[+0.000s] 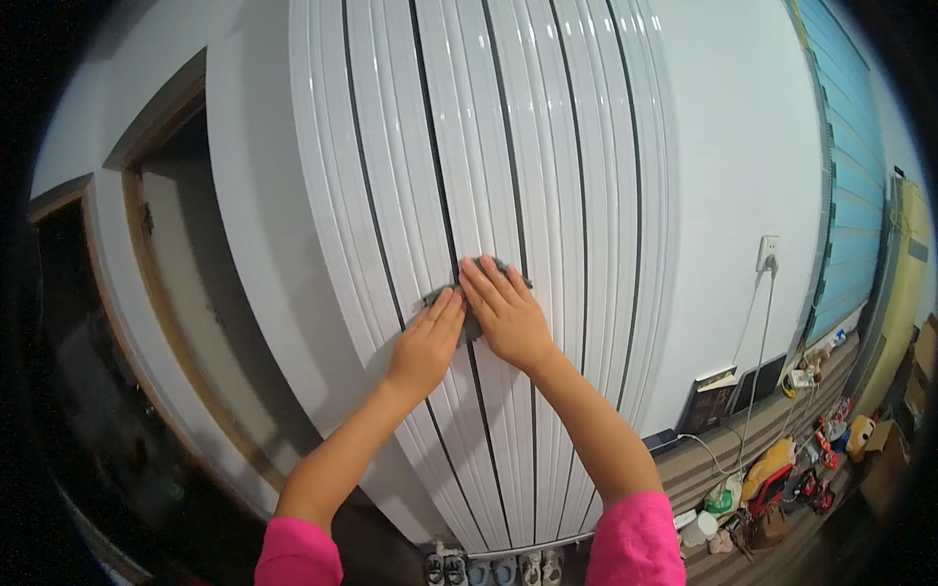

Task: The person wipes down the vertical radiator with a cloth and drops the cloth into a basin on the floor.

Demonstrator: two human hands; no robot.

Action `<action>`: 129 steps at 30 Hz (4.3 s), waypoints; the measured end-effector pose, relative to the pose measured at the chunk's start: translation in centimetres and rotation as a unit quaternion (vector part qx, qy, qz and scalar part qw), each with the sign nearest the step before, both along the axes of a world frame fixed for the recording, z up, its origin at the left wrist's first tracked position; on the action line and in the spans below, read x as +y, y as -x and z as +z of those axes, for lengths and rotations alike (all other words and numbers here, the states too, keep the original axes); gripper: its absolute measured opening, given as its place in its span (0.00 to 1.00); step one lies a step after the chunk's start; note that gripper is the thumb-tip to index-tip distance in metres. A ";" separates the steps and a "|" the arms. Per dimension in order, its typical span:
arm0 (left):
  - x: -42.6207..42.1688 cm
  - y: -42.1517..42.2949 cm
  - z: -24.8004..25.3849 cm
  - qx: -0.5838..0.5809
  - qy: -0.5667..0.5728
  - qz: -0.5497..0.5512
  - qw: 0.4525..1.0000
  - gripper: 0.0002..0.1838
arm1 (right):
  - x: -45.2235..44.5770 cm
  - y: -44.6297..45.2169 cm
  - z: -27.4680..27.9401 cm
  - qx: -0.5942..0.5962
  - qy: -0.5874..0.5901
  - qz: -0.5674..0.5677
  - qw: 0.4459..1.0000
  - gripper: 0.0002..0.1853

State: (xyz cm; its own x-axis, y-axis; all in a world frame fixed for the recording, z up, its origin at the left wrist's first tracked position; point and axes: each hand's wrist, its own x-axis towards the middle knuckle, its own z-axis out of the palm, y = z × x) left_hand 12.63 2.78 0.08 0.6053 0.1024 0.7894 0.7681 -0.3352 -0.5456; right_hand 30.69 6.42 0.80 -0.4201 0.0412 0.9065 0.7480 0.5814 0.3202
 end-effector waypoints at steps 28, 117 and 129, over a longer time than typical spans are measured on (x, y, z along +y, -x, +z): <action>3.3 -9.6 5.8 -0.052 0.004 0.032 0.998 0.37 | 2.1 -7.4 7.1 0.095 -0.038 -0.032 0.994 0.30; 4.2 -22.2 4.4 -0.015 0.019 0.021 0.999 0.25 | 3.8 -20.2 3.4 0.071 0.009 -0.057 0.996 0.32; 5.5 -24.4 5.0 0.033 -0.030 0.089 0.995 0.28 | 4.3 -23.4 5.0 0.037 -0.021 -0.080 0.996 0.32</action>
